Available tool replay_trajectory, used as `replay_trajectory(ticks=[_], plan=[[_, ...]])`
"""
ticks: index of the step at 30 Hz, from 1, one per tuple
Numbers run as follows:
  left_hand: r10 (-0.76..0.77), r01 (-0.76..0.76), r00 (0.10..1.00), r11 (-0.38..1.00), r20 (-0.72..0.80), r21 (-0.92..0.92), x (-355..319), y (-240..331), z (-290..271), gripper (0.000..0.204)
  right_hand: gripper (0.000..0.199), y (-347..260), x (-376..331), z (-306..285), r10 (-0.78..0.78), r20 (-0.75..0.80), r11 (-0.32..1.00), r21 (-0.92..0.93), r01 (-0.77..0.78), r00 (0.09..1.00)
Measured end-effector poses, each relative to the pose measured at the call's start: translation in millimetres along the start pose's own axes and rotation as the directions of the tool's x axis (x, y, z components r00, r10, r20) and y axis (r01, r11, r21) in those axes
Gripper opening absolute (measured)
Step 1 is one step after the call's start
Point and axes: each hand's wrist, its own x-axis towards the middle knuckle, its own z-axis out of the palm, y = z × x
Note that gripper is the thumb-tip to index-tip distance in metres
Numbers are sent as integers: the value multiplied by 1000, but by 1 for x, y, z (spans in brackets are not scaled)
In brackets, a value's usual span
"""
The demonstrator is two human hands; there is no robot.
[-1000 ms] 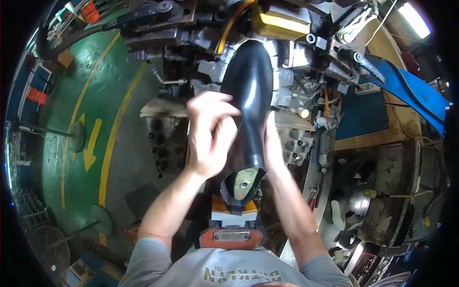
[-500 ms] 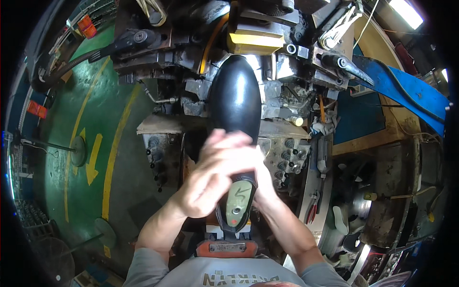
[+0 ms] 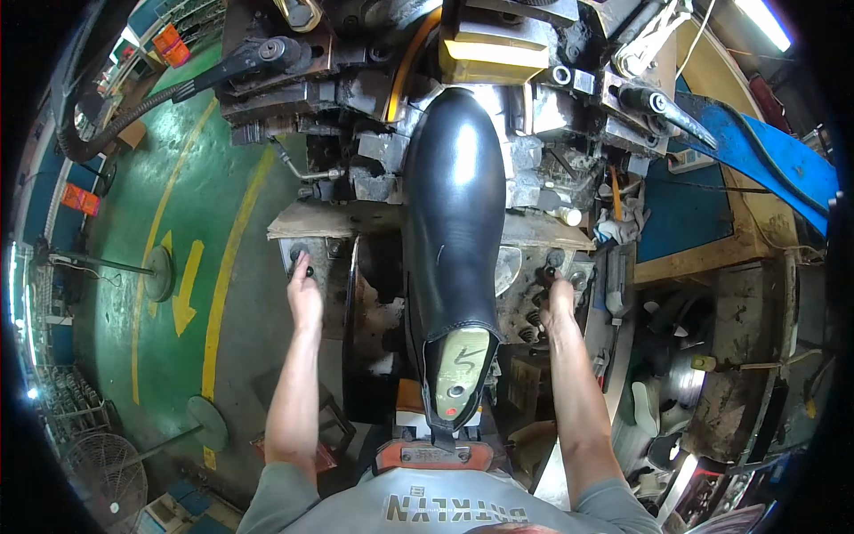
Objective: The person repeatedly picks up black shoe uppers from a conveyor belt and places them onto a shoe last mounted on a machine. They press the material into the machine's mold to shape the shoe upper. The person handles the items one at a time, moving them from the belt to the machine and back.
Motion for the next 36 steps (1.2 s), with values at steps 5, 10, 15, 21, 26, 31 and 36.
replay_trajectory(ticks=[5,10,15,21,26,31,36], plan=[[-437,257,865,808,-246,-530,-15,17,-20,46,31,51,29,-66,-221,14,971,96,219,975],[-876,783,481,434,-7,-445,-35,-106,-6,38,38,157,97,-136,131,-109,990,-41,-136,985],[-800,678,598,533,-42,-505,-37,-157,-63,44,39,126,57,-121,-93,-98,992,73,100,991],[10,35,991,944,134,-329,-89,152,-1,33,38,12,-168,9,-261,556,965,119,235,789],[-185,675,726,372,662,-637,-118,203,37,44,47,-2,-259,65,-77,612,980,194,-55,787],[-258,683,728,356,635,-638,-113,209,42,36,35,10,-245,64,-59,584,942,301,-148,809],[-136,543,831,403,539,-737,-113,193,55,38,36,24,-215,75,-93,611,888,408,-212,786]])
